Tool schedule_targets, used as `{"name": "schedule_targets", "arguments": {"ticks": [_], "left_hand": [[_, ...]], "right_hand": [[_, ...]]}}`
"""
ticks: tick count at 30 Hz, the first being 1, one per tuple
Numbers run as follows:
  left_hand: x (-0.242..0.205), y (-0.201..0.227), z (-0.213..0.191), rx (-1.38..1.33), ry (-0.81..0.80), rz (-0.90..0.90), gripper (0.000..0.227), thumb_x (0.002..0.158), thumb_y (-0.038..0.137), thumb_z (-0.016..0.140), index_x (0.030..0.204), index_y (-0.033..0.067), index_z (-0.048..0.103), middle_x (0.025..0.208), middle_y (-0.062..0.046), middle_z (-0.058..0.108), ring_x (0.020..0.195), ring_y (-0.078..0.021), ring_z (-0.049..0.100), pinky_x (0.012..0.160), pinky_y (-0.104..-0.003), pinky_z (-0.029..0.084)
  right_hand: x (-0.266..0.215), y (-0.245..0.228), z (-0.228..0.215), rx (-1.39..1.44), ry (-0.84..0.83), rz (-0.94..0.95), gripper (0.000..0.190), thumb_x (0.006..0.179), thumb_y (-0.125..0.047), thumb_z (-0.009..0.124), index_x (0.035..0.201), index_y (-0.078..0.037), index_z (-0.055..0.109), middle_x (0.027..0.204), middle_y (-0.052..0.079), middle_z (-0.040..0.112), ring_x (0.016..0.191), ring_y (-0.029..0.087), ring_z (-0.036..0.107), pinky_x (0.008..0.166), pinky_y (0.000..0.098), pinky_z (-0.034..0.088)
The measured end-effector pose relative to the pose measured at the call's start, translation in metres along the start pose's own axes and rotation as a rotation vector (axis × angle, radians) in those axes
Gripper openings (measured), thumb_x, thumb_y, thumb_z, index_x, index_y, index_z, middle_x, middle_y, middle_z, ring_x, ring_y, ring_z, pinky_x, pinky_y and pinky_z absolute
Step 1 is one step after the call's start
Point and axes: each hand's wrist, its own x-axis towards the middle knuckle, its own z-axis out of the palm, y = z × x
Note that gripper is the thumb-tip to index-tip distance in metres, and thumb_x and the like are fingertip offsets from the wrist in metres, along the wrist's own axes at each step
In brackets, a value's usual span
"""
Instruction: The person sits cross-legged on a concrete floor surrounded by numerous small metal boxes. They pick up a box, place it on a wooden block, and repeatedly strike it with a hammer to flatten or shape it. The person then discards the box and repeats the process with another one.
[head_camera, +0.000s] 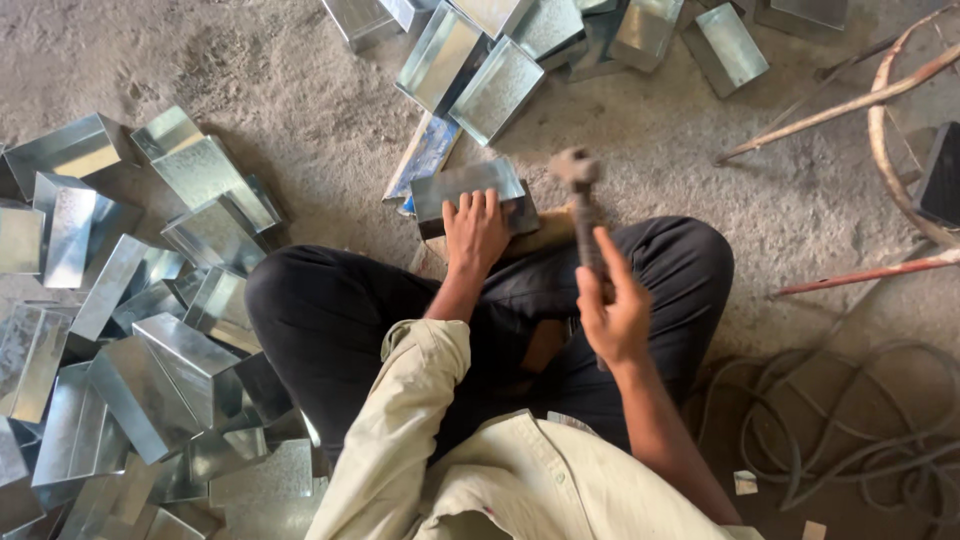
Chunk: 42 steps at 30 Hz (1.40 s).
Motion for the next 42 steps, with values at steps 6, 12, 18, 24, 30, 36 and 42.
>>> {"name": "schedule_targets", "arguments": {"ticks": [6,12,18,24,30,36,42], "left_hand": [[0.022,-0.007,-0.024,-0.048,0.070,-0.060,0.046,0.102,0.037,0.058,0.063,0.0135,0.066,0.060,-0.013,0.066,0.052,-0.0342,0.059,0.074,-0.047,0.040],[0.026,-0.005,-0.027,-0.022,-0.015,-0.074,0.051,0.101,0.039,0.056,0.059,0.0121,0.067,0.056,-0.014,0.065,0.049,-0.0341,0.060,0.065,-0.047,0.038],[0.027,-0.005,-0.021,-0.036,-0.014,-0.076,0.050,0.102,0.037,0.055,0.062,0.0123,0.069,0.059,-0.014,0.067,0.051,-0.0338,0.063,0.058,-0.046,0.041],[0.040,-0.006,-0.039,-0.206,-0.115,-0.236,0.053,0.100,0.043,0.054,0.064,0.0104,0.075,0.059,-0.019,0.066,0.055,-0.0404,0.064,0.055,-0.050,0.047],[0.003,-0.014,0.021,-0.704,0.371,-0.180,0.061,0.116,0.038,0.036,0.092,-0.0091,0.067,0.075,-0.027,0.061,0.069,-0.0443,0.058,0.068,-0.053,0.046],[-0.009,-0.043,0.096,-1.104,0.294,-0.375,0.057,0.109,0.035,0.036,0.069,-0.0036,0.048,0.061,-0.024,0.050,0.056,-0.0402,0.046,0.059,-0.050,0.036],[-0.009,-0.036,0.084,-1.121,0.256,-0.428,0.055,0.109,0.033,0.034,0.072,-0.0054,0.046,0.059,-0.024,0.043,0.054,-0.0391,0.041,0.058,-0.050,0.034]], "right_hand": [[-0.012,-0.032,-0.024,0.435,0.137,-0.181,0.054,0.114,-0.007,0.051,0.161,-0.015,0.026,0.092,0.011,0.060,0.054,0.010,0.050,0.047,0.0227,0.047],[-0.012,0.014,0.008,0.356,0.081,-0.147,0.050,0.111,-0.006,0.047,0.150,-0.021,0.019,0.085,0.009,0.051,0.051,0.008,0.048,0.043,0.0222,0.045],[-0.039,0.045,0.015,0.030,-0.190,0.321,0.055,0.103,-0.012,0.060,0.154,-0.011,0.039,0.065,0.000,0.056,0.054,0.008,0.053,0.050,0.0284,0.044],[-0.049,0.025,-0.007,0.118,-0.154,0.273,0.053,0.102,-0.006,0.060,0.152,-0.007,0.040,0.067,0.001,0.054,0.053,0.007,0.049,0.048,0.0242,0.041],[-0.047,-0.022,-0.009,0.400,-0.116,0.119,0.051,0.104,-0.001,0.057,0.149,-0.005,0.033,0.082,0.007,0.059,0.054,0.006,0.050,0.047,0.0215,0.042],[-0.009,-0.059,0.012,0.511,-0.125,-0.098,0.048,0.107,-0.003,0.054,0.148,-0.008,0.030,0.098,0.012,0.060,0.055,0.007,0.052,0.048,0.0236,0.045],[-0.010,-0.039,0.034,0.117,-0.336,0.132,0.056,0.104,-0.006,0.061,0.156,-0.007,0.041,0.083,0.005,0.063,0.056,0.007,0.052,0.051,0.0215,0.044]]}}
